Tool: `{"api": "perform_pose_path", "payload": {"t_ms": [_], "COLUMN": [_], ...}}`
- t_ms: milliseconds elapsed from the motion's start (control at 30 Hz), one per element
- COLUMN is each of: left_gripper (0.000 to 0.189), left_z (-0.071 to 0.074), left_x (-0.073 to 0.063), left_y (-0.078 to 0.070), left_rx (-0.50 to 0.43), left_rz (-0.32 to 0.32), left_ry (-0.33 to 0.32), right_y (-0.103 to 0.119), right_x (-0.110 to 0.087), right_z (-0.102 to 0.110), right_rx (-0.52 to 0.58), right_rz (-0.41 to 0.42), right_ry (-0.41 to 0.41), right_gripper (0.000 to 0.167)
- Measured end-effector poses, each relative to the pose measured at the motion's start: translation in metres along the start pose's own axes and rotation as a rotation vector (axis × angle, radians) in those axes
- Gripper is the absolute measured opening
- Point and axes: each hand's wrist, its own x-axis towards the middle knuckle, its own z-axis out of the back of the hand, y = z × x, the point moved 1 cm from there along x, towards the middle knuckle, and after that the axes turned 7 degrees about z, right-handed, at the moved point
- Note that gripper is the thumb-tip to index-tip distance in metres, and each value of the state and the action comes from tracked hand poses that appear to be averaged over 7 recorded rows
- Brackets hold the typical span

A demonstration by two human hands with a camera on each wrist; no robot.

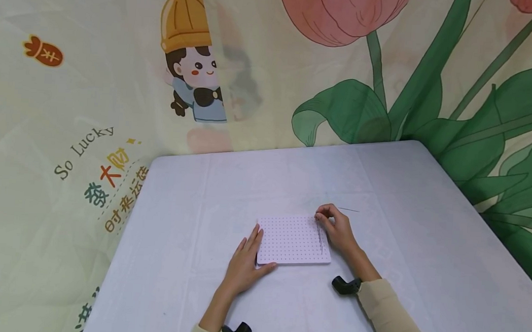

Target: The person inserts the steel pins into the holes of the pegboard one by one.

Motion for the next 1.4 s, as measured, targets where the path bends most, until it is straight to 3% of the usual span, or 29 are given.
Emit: {"api": "perform_pose_path", "payload": {"t_ms": [567, 833, 1067, 1400], "left_gripper": [0.096, 0.096, 0.096, 0.096], "left_z": [0.0006, 0.0004, 0.0009, 0.0023], "left_x": [0.0008, 0.0005, 0.0008, 0.0003], "left_y": [0.0001, 0.0000, -0.0001, -0.0020], "left_rx": [-0.013, -0.002, -0.005, -0.012], "left_rz": [0.005, 0.002, 0.020, 0.004], "left_ry": [0.002, -0.006, 0.020, 0.001], "right_y": [-0.0046, -0.0058, -0.0057, -0.0041], "right_x": [-0.0020, -0.0036, -0.0037, -0.0042], "right_z": [0.0005, 0.0000, -0.0004, 0.0007], "right_rx": [-0.015, -0.052, -0.079, -0.055], "right_rz": [0.028, 0.078, 0.069, 0.062], "right_ry": [0.070, 0.089, 0.115, 0.113], "right_gripper": [0.007, 0.008, 0.007, 0.007]}}
